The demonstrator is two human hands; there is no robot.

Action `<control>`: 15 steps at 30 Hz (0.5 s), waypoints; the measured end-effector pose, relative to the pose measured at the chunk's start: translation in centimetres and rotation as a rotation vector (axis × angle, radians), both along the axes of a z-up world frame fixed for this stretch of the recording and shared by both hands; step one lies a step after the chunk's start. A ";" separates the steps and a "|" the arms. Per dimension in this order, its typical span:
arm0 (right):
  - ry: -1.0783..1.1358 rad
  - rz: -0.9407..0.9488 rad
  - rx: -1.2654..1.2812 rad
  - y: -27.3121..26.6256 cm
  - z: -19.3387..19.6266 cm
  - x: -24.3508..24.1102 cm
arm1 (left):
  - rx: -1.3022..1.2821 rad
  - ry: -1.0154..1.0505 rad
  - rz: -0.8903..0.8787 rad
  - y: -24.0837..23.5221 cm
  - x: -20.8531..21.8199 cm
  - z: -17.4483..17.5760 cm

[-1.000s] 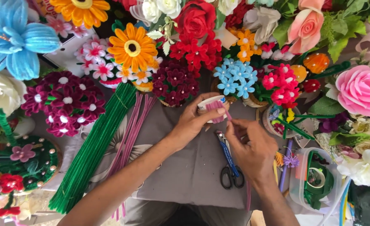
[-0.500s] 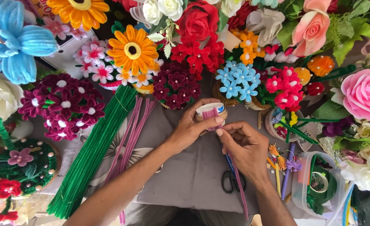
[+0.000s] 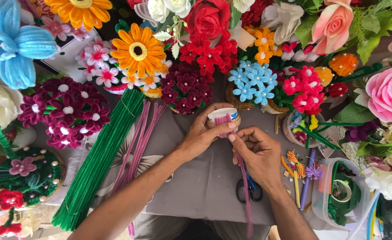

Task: Wrapping decorative pink strips around a small paper cup used for sweets.

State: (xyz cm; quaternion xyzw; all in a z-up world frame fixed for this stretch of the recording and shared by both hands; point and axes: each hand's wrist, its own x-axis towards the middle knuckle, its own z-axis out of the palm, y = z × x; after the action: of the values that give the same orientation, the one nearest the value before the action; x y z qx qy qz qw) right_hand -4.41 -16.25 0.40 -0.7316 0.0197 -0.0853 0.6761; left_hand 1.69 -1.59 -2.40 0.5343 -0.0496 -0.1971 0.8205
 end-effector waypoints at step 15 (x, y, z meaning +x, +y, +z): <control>-0.015 0.005 0.017 -0.3 -0.2 -0.2 | -0.029 -0.075 0.003 0.1 -0.1 -1.4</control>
State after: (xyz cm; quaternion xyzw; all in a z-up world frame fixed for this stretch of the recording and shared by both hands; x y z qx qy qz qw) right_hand -4.61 -16.55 0.21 -0.7252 0.0135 -0.0889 0.6827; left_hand 1.62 -1.53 -3.81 0.5295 -0.0824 -0.1752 0.8259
